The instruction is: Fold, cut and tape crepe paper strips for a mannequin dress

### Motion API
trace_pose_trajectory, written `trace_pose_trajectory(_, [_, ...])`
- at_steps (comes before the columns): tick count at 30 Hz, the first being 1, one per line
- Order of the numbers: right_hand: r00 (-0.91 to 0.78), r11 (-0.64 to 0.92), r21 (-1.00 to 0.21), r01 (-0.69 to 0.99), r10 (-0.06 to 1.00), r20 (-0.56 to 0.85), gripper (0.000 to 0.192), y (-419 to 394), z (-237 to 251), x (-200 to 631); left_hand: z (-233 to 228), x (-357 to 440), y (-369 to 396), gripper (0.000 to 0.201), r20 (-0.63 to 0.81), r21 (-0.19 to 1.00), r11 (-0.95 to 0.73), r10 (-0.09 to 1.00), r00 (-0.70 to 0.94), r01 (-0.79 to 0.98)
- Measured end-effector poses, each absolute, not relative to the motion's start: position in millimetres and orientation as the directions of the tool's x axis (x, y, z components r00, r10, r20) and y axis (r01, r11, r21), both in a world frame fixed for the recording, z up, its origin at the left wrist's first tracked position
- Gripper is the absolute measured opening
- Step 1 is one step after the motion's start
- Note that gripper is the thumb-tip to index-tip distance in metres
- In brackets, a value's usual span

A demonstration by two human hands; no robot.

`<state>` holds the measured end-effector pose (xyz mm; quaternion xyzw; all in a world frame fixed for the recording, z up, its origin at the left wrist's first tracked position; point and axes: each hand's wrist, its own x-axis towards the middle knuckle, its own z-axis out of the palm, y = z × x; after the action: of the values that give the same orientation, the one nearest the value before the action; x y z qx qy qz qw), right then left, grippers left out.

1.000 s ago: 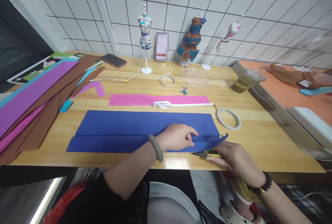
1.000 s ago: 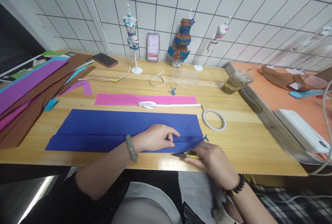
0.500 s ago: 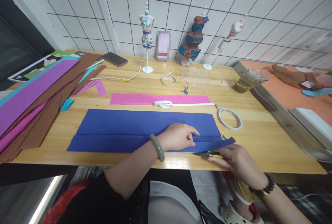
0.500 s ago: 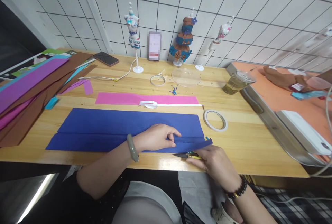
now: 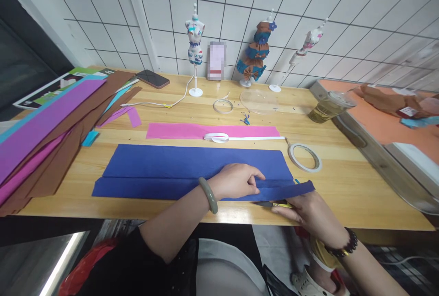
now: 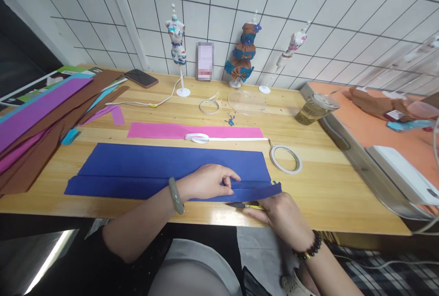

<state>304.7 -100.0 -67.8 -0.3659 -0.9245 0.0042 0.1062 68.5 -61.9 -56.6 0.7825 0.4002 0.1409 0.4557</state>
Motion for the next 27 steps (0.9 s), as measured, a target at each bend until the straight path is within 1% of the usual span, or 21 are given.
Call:
trace_pose_trajectory(12, [-0.681, 0.701, -0.102, 0.706, 0.711, 0.175, 0.041, -103.4, -66.4, 305.6, -56.5, 68.0, -61.5, 0.036, -0.143, 0.826, -0.265, 0.756, 0.639, 0.498])
trace_pose_trajectory(19, [-0.688, 0.709, -0.142, 0.691, 0.704, 0.175, 0.038, -102.4, -63.5, 297.6, -57.4, 68.1, -62.4, 0.035, -0.137, 0.836, -0.258, 0.756, 0.640, 0.484])
trace_pose_trajectory(24, [-0.689, 0.713, -0.133, 0.689, 0.701, 0.186, 0.037, -103.7, -64.2, 299.9, -55.4, 67.6, -61.9, 0.035, -0.147, 0.832, -0.257, 0.753, 0.641, 0.493])
trace_pose_trajectory(27, [-0.678, 0.699, -0.152, 0.698, 0.715, 0.174, 0.035, -104.7, -63.6, 301.4, -56.0, 67.6, -61.5, 0.035, -0.142, 0.832, -0.260, 0.754, 0.641, 0.490])
